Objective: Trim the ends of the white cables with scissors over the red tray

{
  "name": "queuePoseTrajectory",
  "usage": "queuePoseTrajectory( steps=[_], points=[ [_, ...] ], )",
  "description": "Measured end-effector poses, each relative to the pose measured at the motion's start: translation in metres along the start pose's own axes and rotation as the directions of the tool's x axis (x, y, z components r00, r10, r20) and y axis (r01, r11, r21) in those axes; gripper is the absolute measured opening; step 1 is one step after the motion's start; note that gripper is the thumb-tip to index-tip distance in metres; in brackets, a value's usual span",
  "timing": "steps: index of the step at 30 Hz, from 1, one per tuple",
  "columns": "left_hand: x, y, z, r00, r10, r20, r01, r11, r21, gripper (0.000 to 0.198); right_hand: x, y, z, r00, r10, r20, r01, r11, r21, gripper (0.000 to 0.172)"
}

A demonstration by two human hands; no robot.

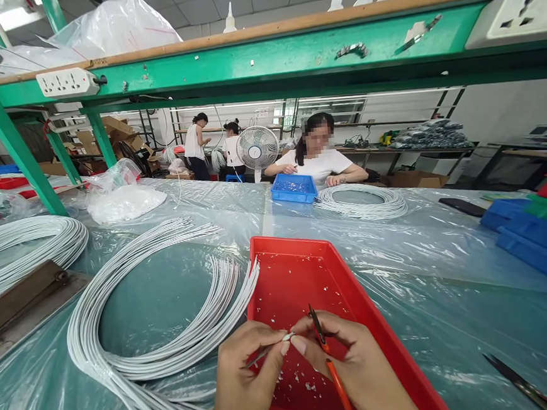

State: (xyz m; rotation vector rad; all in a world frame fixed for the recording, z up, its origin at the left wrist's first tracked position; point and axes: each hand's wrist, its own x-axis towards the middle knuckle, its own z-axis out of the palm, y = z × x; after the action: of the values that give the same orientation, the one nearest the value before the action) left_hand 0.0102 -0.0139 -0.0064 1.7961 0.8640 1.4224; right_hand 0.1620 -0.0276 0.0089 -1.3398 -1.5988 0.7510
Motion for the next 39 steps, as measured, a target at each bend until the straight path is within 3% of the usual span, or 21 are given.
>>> queuePoseTrajectory(
  steps=[3, 12, 28, 30, 33, 36, 39],
  points=[
    [-0.002, -0.001, 0.001, 0.999, 0.047, 0.014, -0.047, 0.998, 0.036, 0.011, -0.002, -0.001, 0.002, 0.997, -0.042, -0.067, 0.04, 0.999, -0.033, 0.014],
    [-0.007, -0.005, 0.003, 0.982, 0.182, -0.041, -0.175, 0.974, 0.142, 0.01, -0.008, -0.008, 0.008, 0.955, -0.245, -0.167, 0.204, 0.952, -0.228, 0.022],
    [-0.01, -0.005, 0.006, 0.997, -0.068, 0.032, 0.067, 0.996, 0.057, 0.014, -0.012, 0.004, 0.013, 0.909, -0.383, -0.164, 0.323, 0.897, -0.301, 0.013],
    [-0.01, -0.004, 0.006, 0.995, -0.081, 0.055, 0.078, 0.996, 0.047, 0.015, -0.012, 0.004, 0.012, 0.914, -0.372, -0.164, 0.312, 0.9, -0.306, 0.015],
    [-0.01, -0.004, 0.006, 0.996, -0.071, 0.051, 0.068, 0.997, 0.045, 0.013, -0.011, 0.004, 0.012, 0.954, -0.256, -0.156, 0.217, 0.949, -0.229, 0.017],
    [-0.008, -0.005, 0.005, 1.0, -0.019, -0.003, 0.02, 0.999, 0.045, 0.01, -0.01, 0.004, 0.011, 0.986, -0.125, -0.11, 0.113, 0.988, -0.106, 0.014],
    [-0.007, -0.008, 0.005, 0.999, 0.041, 0.004, -0.041, 0.997, 0.069, 0.01, -0.008, 0.005, 0.011, 0.988, -0.101, -0.121, 0.087, 0.99, -0.112, 0.013]
  ],
)
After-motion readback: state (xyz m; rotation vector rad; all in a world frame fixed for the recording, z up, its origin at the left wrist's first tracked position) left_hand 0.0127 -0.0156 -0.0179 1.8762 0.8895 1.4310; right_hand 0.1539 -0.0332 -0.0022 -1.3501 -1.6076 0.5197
